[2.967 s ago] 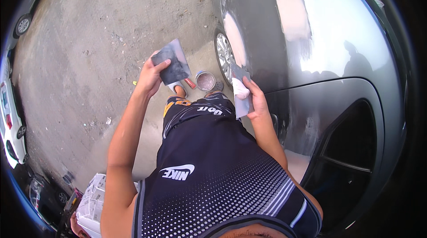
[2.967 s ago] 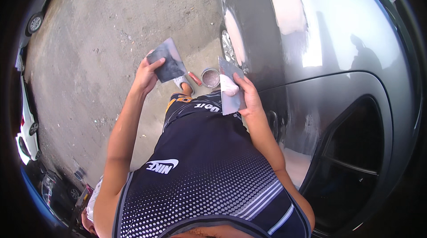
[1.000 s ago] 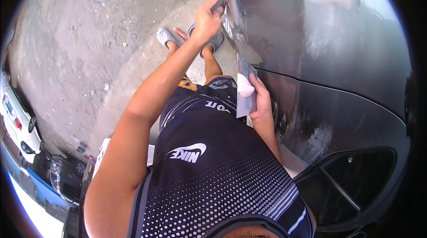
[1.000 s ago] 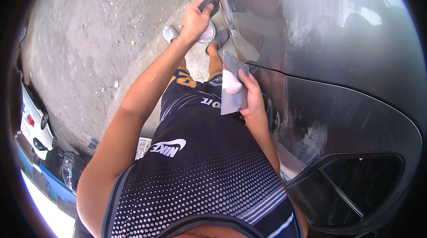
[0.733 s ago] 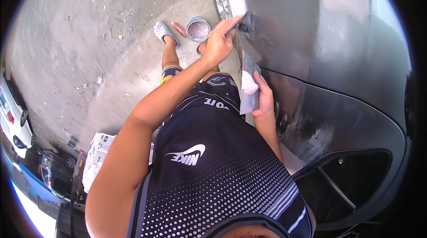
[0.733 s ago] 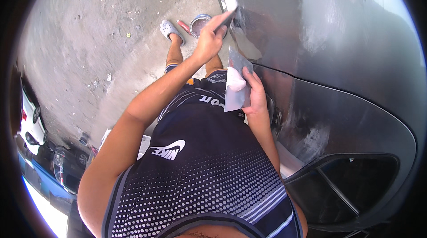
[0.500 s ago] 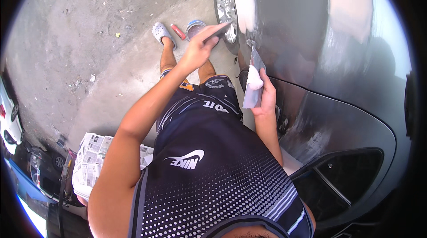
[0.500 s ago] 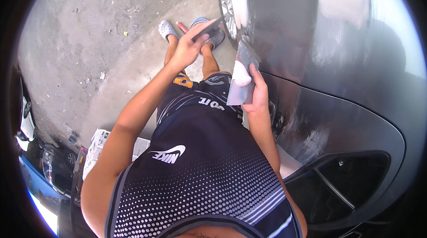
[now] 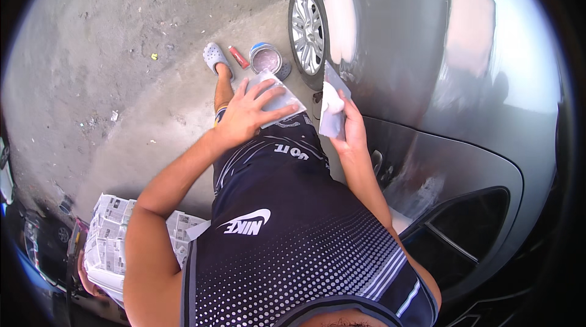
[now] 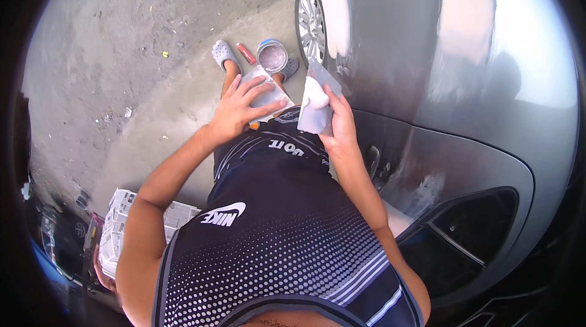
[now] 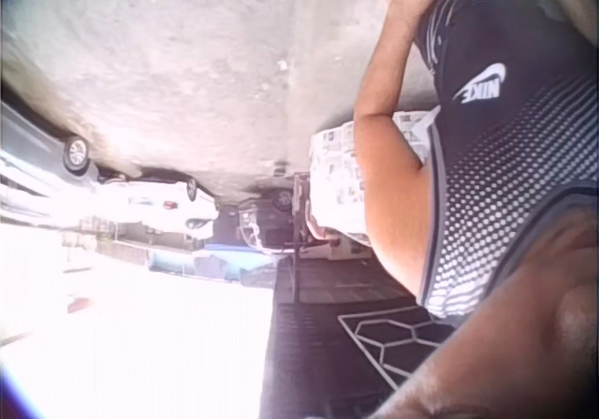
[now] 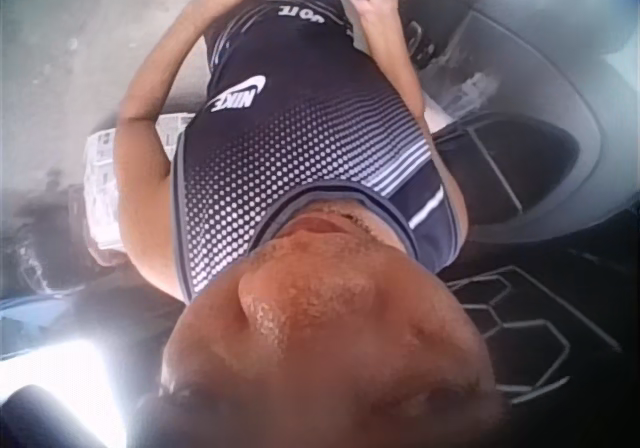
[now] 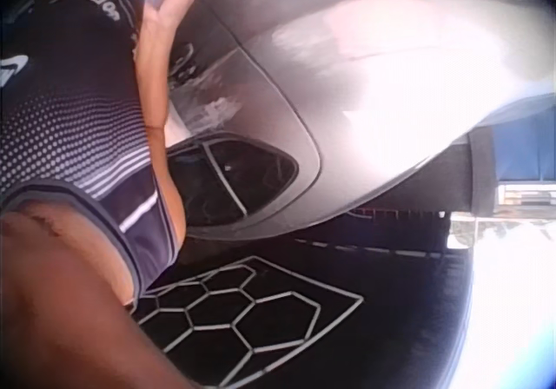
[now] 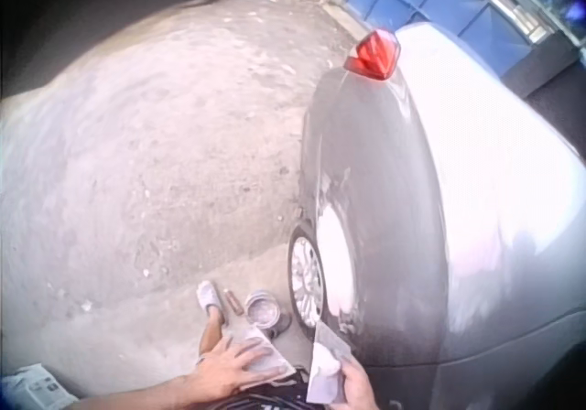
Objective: The person mixes body filler with a hardener on a metal sheet using a putty knife, then applies the mixture to the rear quarter panel of a silver car to fill dents.
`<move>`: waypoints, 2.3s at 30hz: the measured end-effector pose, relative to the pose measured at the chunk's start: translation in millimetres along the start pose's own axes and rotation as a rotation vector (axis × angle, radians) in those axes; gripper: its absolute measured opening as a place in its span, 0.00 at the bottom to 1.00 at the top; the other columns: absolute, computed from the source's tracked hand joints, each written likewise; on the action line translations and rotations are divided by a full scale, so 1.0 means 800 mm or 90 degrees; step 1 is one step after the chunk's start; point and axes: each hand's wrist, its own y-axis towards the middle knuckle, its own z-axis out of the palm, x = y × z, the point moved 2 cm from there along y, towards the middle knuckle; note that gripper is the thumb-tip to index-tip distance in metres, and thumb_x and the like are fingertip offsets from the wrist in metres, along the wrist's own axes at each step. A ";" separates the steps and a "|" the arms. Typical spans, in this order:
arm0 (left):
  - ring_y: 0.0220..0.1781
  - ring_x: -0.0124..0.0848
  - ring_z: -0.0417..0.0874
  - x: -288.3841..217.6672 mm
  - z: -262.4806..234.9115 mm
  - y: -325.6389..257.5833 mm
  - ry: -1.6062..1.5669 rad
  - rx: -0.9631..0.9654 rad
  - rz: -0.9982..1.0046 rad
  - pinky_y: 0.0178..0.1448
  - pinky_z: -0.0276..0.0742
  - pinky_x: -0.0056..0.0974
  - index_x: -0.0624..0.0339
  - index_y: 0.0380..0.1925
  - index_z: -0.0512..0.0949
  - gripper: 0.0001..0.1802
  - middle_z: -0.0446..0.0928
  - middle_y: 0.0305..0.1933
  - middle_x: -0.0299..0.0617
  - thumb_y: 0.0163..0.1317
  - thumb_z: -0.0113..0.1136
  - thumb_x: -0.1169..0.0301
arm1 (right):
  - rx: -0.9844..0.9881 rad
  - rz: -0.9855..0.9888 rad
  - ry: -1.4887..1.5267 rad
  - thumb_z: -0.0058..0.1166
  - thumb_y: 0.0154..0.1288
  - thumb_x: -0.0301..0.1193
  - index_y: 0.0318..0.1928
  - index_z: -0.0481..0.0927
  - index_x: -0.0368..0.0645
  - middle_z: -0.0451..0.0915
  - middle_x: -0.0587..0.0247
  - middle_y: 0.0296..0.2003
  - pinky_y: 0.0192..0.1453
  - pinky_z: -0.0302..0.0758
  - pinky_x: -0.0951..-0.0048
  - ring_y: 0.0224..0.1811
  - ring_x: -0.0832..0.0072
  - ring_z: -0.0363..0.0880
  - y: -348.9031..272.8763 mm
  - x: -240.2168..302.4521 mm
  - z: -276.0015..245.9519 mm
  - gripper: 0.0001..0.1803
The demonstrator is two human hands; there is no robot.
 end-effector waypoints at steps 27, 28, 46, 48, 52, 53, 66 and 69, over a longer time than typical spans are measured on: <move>0.66 0.47 0.80 0.192 0.236 0.319 -0.655 -0.591 -0.357 0.71 0.72 0.43 0.64 0.64 0.76 0.19 0.81 0.62 0.54 0.76 0.53 0.74 | -0.105 -0.046 -0.082 0.55 0.79 0.39 0.63 0.78 0.43 0.85 0.69 0.50 0.54 0.78 0.74 0.49 0.79 0.84 -0.062 -0.002 -0.092 0.20; 0.64 0.45 0.81 0.211 0.233 0.317 -0.632 -0.609 -0.353 0.69 0.73 0.42 0.65 0.64 0.76 0.19 0.81 0.61 0.53 0.76 0.54 0.74 | -0.102 -0.047 -0.087 0.55 0.78 0.39 0.63 0.79 0.43 0.85 0.68 0.50 0.54 0.78 0.74 0.49 0.78 0.84 -0.061 0.000 -0.091 0.20; 0.46 0.35 0.89 -0.011 -0.109 -0.021 -1.084 -0.293 -0.414 0.52 0.88 0.42 0.66 0.60 0.71 0.26 0.84 0.49 0.47 0.71 0.66 0.62 | 0.355 0.196 0.110 0.62 0.73 0.36 0.58 0.78 0.40 0.86 0.59 0.46 0.48 0.87 0.62 0.44 0.68 0.88 -0.107 -0.054 0.115 0.19; 0.49 0.35 0.89 -0.002 -0.127 -0.037 -1.047 -0.200 -0.372 0.54 0.88 0.42 0.66 0.61 0.71 0.26 0.84 0.50 0.48 0.71 0.66 0.62 | 0.376 0.127 0.124 0.63 0.73 0.36 0.58 0.78 0.40 0.86 0.59 0.46 0.48 0.88 0.61 0.44 0.68 0.88 -0.114 -0.065 0.129 0.19; 0.53 0.33 0.86 0.031 -0.192 -0.082 -0.732 -0.100 -0.334 0.58 0.84 0.41 0.68 0.61 0.75 0.23 0.83 0.53 0.45 0.71 0.65 0.67 | 0.283 -0.101 0.172 0.59 0.76 0.38 0.56 0.80 0.40 0.86 0.61 0.48 0.54 0.84 0.65 0.49 0.72 0.86 -0.136 -0.078 0.139 0.17; 0.52 0.32 0.86 0.041 -0.212 -0.086 -0.604 -0.071 -0.246 0.59 0.83 0.41 0.68 0.59 0.77 0.20 0.83 0.53 0.44 0.72 0.64 0.68 | 0.239 -0.194 0.170 0.57 0.78 0.38 0.56 0.80 0.40 0.86 0.62 0.48 0.55 0.83 0.67 0.49 0.73 0.86 -0.145 -0.084 0.136 0.16; 0.62 0.39 0.78 -0.171 -0.135 -0.156 0.100 0.260 0.583 0.62 0.73 0.52 0.29 0.59 0.84 0.30 0.78 0.57 0.31 0.57 0.60 0.75 | -0.518 -0.669 -0.073 0.44 0.84 0.44 0.45 0.80 0.34 0.84 0.51 0.29 0.41 0.77 0.65 0.33 0.73 0.81 -0.291 -0.303 0.038 0.23; 0.62 0.40 0.78 -0.201 -0.104 -0.205 0.082 0.352 0.687 0.62 0.74 0.52 0.30 0.60 0.83 0.33 0.78 0.58 0.32 0.54 0.62 0.75 | -0.630 -0.698 0.063 0.45 0.85 0.44 0.50 0.80 0.35 0.85 0.61 0.42 0.47 0.77 0.73 0.43 0.80 0.80 -0.348 -0.379 -0.019 0.22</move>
